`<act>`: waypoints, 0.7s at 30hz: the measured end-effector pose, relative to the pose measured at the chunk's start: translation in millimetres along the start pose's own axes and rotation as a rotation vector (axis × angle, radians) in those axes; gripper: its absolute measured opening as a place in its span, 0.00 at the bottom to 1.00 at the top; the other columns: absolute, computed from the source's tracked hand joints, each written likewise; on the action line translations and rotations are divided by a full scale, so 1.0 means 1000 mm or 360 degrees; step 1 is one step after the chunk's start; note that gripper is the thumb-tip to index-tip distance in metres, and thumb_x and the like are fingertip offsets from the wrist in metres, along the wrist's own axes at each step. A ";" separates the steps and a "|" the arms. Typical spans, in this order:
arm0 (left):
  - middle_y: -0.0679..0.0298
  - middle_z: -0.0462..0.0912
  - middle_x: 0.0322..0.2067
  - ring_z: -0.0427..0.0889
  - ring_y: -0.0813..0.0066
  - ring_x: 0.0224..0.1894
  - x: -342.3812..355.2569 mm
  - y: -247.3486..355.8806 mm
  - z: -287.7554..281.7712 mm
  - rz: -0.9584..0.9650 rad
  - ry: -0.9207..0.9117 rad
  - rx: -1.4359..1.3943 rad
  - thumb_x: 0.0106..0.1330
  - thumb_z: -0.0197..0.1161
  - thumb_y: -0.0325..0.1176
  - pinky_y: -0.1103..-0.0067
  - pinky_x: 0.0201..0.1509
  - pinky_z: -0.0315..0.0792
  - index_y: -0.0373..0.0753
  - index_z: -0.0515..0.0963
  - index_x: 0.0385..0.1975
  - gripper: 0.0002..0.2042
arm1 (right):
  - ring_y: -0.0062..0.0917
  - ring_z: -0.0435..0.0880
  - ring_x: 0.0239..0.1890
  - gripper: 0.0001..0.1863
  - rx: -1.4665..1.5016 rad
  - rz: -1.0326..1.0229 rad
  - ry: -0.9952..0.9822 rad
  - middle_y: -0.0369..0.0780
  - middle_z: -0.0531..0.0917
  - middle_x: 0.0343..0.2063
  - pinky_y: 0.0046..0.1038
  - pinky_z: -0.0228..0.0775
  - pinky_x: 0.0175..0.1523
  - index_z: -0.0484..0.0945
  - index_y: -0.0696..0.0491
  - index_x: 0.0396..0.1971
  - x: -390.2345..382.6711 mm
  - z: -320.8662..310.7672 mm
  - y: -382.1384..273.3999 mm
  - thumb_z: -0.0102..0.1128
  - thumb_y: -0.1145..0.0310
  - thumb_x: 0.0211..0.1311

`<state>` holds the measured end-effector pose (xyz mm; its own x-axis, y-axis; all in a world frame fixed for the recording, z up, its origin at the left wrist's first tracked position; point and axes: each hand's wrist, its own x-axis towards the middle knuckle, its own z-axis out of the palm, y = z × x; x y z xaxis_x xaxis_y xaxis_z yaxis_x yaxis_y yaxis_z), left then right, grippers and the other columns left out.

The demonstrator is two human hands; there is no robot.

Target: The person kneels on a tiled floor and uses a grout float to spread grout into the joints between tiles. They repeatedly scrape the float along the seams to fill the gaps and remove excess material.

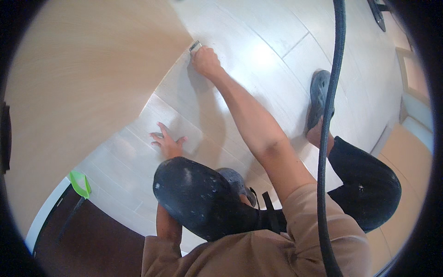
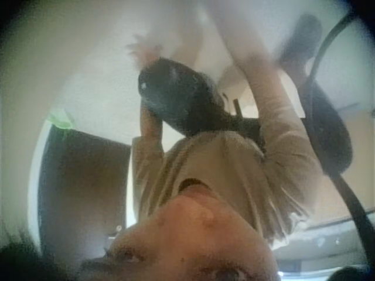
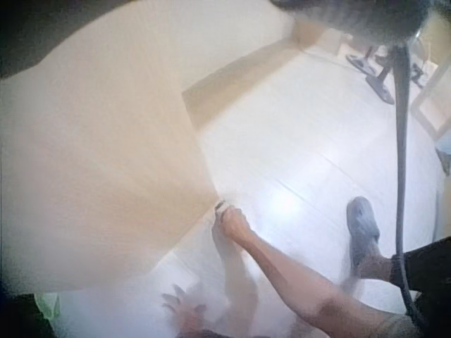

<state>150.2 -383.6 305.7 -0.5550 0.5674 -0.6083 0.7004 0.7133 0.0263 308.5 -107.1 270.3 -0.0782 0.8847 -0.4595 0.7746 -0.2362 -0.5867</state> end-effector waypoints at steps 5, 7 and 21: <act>0.21 0.37 0.69 0.41 0.15 0.70 0.011 -0.018 0.015 0.0093 0.0091 0.0034 0.45 0.81 0.50 0.45 0.74 0.52 0.52 0.33 0.77 0.66 | 0.56 0.84 0.45 0.26 0.0057 0.0078 0.0050 0.62 0.83 0.41 0.49 0.77 0.51 0.77 0.67 0.40 -0.012 0.003 0.001 0.55 0.53 0.69; 0.21 0.37 0.69 0.41 0.15 0.70 0.010 -0.010 0.012 0.0075 0.0047 0.0010 0.46 0.81 0.50 0.43 0.73 0.52 0.53 0.33 0.77 0.66 | 0.55 0.84 0.46 0.25 0.0015 0.0108 0.0043 0.60 0.83 0.41 0.49 0.78 0.52 0.78 0.66 0.40 -0.006 0.000 0.001 0.55 0.53 0.68; 0.44 0.33 0.76 0.37 0.30 0.76 0.027 0.004 0.026 -0.0522 0.0016 0.0102 0.50 0.77 0.47 0.49 0.68 0.65 0.71 0.41 0.75 0.56 | 0.55 0.84 0.43 0.27 -0.0194 0.0587 -0.0123 0.62 0.83 0.38 0.50 0.76 0.48 0.75 0.66 0.46 -0.235 -0.064 0.181 0.54 0.51 0.71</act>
<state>149.3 -375.9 268.5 -0.7595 0.3161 -0.5685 0.5103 0.8315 -0.2194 507.2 -332.7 314.6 0.1760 0.7155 -0.6761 0.8281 -0.4790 -0.2914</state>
